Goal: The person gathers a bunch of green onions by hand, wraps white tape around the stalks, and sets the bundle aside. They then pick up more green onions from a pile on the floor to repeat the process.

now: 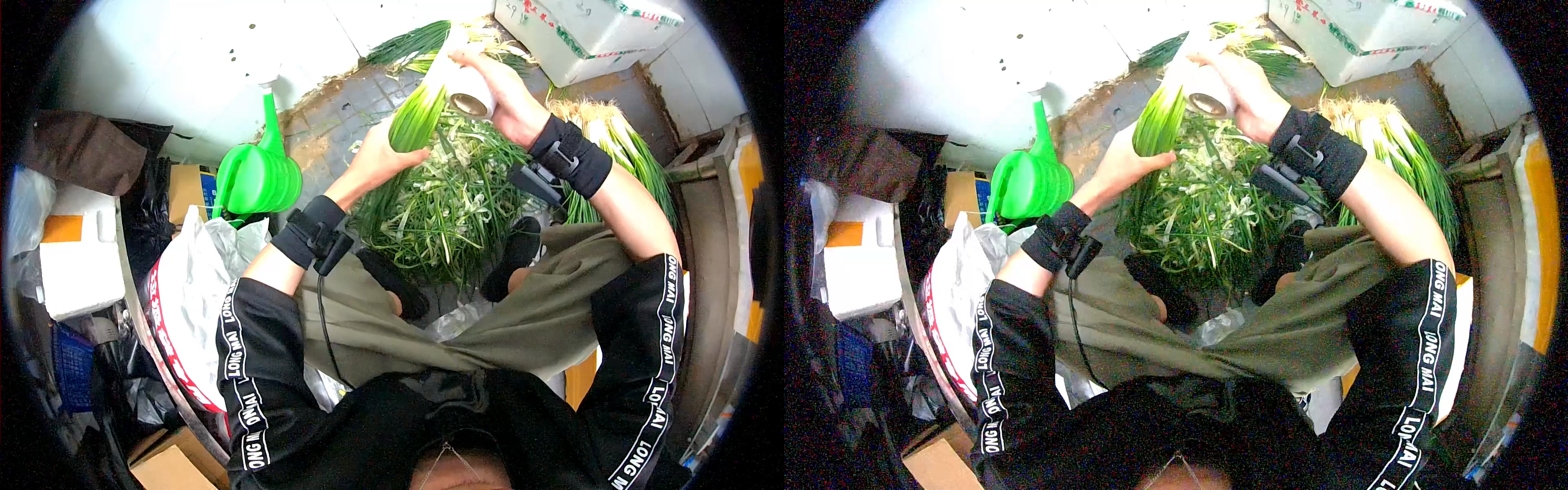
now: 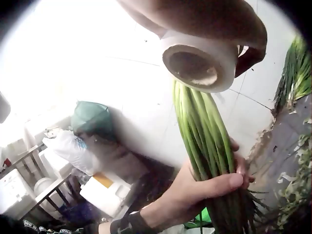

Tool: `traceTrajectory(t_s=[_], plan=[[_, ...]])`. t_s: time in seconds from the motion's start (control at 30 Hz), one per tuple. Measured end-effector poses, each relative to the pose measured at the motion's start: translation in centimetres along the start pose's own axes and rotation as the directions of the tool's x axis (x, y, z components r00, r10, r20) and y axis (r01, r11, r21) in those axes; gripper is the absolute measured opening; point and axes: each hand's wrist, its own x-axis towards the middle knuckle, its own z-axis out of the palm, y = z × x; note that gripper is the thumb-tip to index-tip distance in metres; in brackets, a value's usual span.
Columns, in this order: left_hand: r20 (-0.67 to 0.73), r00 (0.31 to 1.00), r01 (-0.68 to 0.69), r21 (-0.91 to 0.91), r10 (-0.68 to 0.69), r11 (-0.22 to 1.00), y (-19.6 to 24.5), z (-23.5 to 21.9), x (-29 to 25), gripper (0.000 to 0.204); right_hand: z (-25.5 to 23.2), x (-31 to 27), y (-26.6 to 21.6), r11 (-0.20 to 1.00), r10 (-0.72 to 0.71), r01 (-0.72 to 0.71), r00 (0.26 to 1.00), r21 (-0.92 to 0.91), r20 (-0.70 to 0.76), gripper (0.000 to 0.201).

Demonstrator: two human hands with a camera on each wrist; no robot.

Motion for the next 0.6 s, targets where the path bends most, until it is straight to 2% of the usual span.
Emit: traceTrajectory(t_s=[0.07,0.1,0.13,0.2,0.23,0.3,0.33,0.4,0.43,0.6], plan=[[0.000,1.000,-0.003,0.028,0.003,1.000,-0.6,-0.1,0.0,0.051,-0.6,0.5,-0.1,1.000,0.010,-0.010,1.000,0.023,-0.023,0.024],[0.006,0.999,0.054,-0.003,-0.054,0.999,-0.4,-0.1,0.1,0.048,-0.7,0.5,0.1,0.999,-0.006,0.007,0.999,0.034,-0.038,0.023],[0.006,0.998,0.055,-0.004,-0.055,0.998,-0.3,0.1,0.2,0.048,-0.9,0.6,0.2,0.999,-0.004,0.006,0.999,0.034,-0.039,0.023],[-0.100,0.994,-0.041,0.003,0.041,0.999,-0.1,0.3,0.1,0.042,-1.1,0.9,0.5,0.999,-0.018,0.017,1.000,0.030,0.024,0.031],[-0.101,0.994,-0.037,0.002,0.037,0.999,-0.2,0.1,0.3,0.042,-1.5,1.4,0.9,0.999,-0.014,0.013,1.000,0.030,0.024,0.031],[-0.100,0.984,0.145,-0.016,-0.146,0.989,-0.2,-0.6,0.4,0.033,-2.2,2.4,2.3,0.998,-0.053,0.057,0.992,-0.031,0.115,0.049],[-0.101,0.984,0.147,-0.021,-0.148,0.989,0.0,-0.8,0.4,0.033,-2.4,2.3,2.8,0.998,-0.049,0.053,0.992,-0.034,0.115,0.049],[-0.152,0.953,0.248,-0.118,-0.264,0.962,0.6,-1.4,0.3,0.026,-2.5,2.1,3.8,0.924,0.098,-0.090,0.995,-0.371,0.003,0.066],[-0.131,0.949,0.262,-0.184,-0.288,0.947,0.7,-1.6,0.2,0.025,-2.4,2.1,4.5,0.902,0.100,-0.081,0.995,-0.424,0.022,0.075],[-0.050,0.939,0.307,-0.321,-0.340,0.896,0.9,-1.0,-0.3,0.024,-0.9,0.7,6.4,0.922,0.082,-0.042,0.993,-0.384,0.087,0.068]])
